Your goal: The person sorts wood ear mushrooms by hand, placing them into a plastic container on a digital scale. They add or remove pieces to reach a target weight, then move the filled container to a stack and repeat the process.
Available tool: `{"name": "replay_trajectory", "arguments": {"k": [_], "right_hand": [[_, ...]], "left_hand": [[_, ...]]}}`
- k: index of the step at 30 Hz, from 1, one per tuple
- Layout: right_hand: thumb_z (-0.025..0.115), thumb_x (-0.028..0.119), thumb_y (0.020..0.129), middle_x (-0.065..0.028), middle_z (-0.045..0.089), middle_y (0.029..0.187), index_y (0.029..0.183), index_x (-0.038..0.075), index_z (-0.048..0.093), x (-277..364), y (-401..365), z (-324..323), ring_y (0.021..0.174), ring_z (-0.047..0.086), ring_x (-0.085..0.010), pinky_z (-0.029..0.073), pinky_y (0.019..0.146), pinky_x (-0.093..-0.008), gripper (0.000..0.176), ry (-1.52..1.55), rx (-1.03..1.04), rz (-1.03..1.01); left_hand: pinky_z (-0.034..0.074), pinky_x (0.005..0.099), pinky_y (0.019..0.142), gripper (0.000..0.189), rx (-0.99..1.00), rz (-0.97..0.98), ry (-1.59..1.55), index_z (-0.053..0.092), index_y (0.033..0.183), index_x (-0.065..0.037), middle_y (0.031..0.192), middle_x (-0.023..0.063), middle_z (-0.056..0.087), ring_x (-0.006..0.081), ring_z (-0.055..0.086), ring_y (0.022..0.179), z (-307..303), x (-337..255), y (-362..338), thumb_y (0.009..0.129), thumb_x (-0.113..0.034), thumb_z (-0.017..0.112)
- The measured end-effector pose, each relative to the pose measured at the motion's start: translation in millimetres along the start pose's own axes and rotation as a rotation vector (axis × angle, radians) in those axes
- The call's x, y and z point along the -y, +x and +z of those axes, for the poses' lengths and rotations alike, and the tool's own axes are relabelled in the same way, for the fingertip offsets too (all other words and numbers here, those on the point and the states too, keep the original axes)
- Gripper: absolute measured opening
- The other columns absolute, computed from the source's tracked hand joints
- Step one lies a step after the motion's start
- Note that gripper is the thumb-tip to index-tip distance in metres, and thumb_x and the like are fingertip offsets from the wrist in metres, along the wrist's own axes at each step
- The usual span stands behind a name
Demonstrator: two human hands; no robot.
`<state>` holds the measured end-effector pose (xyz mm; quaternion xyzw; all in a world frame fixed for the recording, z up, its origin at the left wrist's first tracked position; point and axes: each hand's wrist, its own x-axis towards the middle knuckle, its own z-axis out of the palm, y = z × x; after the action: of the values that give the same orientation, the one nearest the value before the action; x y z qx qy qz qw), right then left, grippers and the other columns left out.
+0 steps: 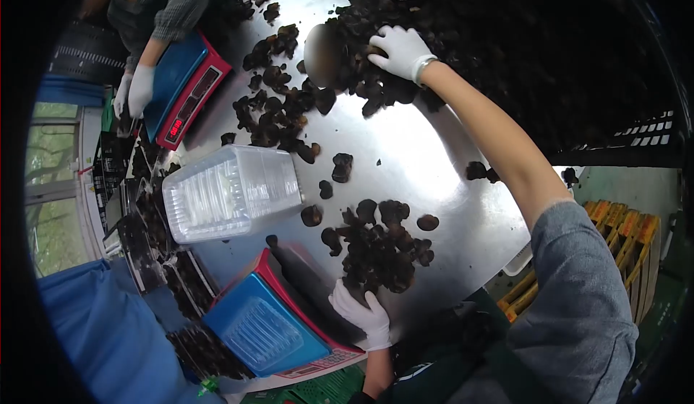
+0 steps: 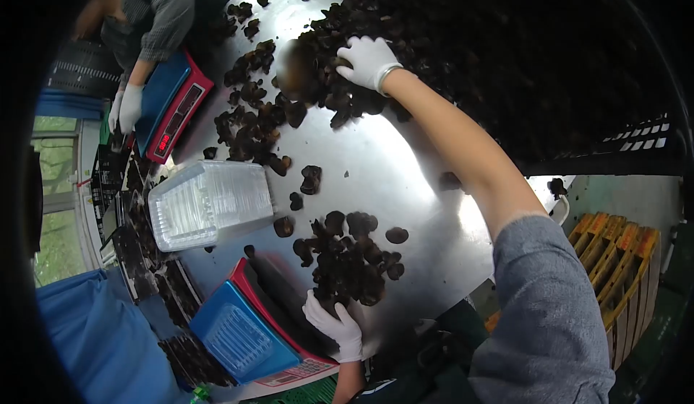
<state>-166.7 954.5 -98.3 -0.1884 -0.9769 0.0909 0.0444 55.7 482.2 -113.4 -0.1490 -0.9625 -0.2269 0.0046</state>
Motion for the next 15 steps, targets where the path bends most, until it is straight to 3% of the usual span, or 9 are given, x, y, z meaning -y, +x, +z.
{"name": "replay_trajectory", "arguments": {"k": [2,4,6,7,8,9,12,13,15], "right_hand": [[0.067,0.042,0.081,-0.0096,0.056,0.121,0.114,0.017,0.064,-8,-30,-42,0.119,0.053,-0.0311,0.043,0.099,-0.0388,0.041,0.202,0.121,0.024],[0.069,0.044,0.080,-0.0167,0.056,0.125,0.116,0.017,0.066,-31,-56,-66,0.121,0.051,-0.0326,0.044,0.100,-0.0384,0.045,0.302,-0.057,-0.004],[0.068,0.057,0.078,-0.0159,0.053,0.132,0.119,0.020,0.067,-56,-71,-46,0.119,0.052,-0.0360,0.043,0.100,-0.0427,0.056,0.126,-0.470,0.118],[0.064,0.059,0.080,-0.0169,0.047,0.141,0.128,0.022,0.062,-66,-84,-30,0.129,0.042,-0.0404,0.035,0.106,-0.0494,0.060,0.038,-0.420,0.067],[0.061,0.058,0.083,-0.0183,0.043,0.145,0.134,0.019,0.057,-60,-103,-10,0.134,0.034,-0.0442,0.029,0.109,-0.0558,0.064,-0.108,-0.346,0.042],[0.059,0.053,0.084,-0.0190,0.038,0.148,0.137,0.015,0.053,-47,-125,-2,0.136,0.031,-0.0459,0.027,0.110,-0.0579,0.065,-0.064,-0.322,-0.022],[0.066,0.029,0.077,-0.0207,0.037,0.148,0.125,0.013,0.060,33,-213,-11,0.134,0.034,-0.0432,0.035,0.100,-0.0604,0.051,0.248,-0.130,-0.138],[0.065,0.031,0.080,-0.0175,0.038,0.149,0.124,0.014,0.062,48,-244,10,0.136,0.034,-0.0405,0.031,0.105,-0.0619,0.047,0.290,-0.132,-0.281],[0.063,0.037,0.085,-0.0088,0.044,0.148,0.120,0.018,0.065,82,-288,-15,0.140,0.031,-0.0384,0.018,0.114,-0.0626,0.040,0.362,0.050,-0.352]], "left_hand": [[0.021,0.0570,0.114,0.065,-0.001,0.018,-0.002,0.039,0.140,0.005,0.134,0.0240,0.046,0.0415,0.039,0.127,-4,-3,5,0.089,-0.033,0.053],[0.021,0.0571,0.114,0.064,-0.006,0.031,0.004,0.039,0.139,0.005,0.134,0.0241,0.046,0.0420,0.039,0.127,-3,-4,4,0.089,-0.032,0.053],[0.021,0.0571,0.114,0.063,0.010,0.020,0.011,0.039,0.139,0.005,0.134,0.0240,0.046,0.0426,0.039,0.127,-4,-1,-1,0.090,-0.032,0.053],[0.021,0.0571,0.114,0.063,0.006,0.023,0.009,0.039,0.139,0.005,0.134,0.0240,0.046,0.0428,0.039,0.127,-1,-1,2,0.090,-0.032,0.053],[0.021,0.0569,0.114,0.063,-0.003,0.030,0.007,0.039,0.139,0.005,0.134,0.0240,0.046,0.0429,0.039,0.127,0,-2,5,0.090,-0.032,0.052],[0.021,0.0568,0.114,0.062,-0.009,0.033,0.008,0.040,0.138,0.005,0.135,0.0239,0.047,0.0429,0.039,0.127,-1,-4,6,0.090,-0.032,0.052],[0.021,0.0564,0.114,0.061,-0.010,0.035,0.018,0.040,0.138,0.005,0.135,0.0239,0.046,0.0429,0.039,0.127,-2,-6,4,0.091,-0.032,0.051],[0.021,0.0562,0.114,0.061,-0.006,0.043,0.022,0.040,0.138,0.005,0.136,0.0239,0.046,0.0429,0.039,0.127,-3,-5,4,0.092,-0.032,0.051],[0.022,0.0542,0.113,0.060,0.007,0.053,0.026,0.039,0.140,0.005,0.140,0.0234,0.044,0.0439,0.037,0.128,-2,-3,2,0.094,-0.032,0.048]]}}
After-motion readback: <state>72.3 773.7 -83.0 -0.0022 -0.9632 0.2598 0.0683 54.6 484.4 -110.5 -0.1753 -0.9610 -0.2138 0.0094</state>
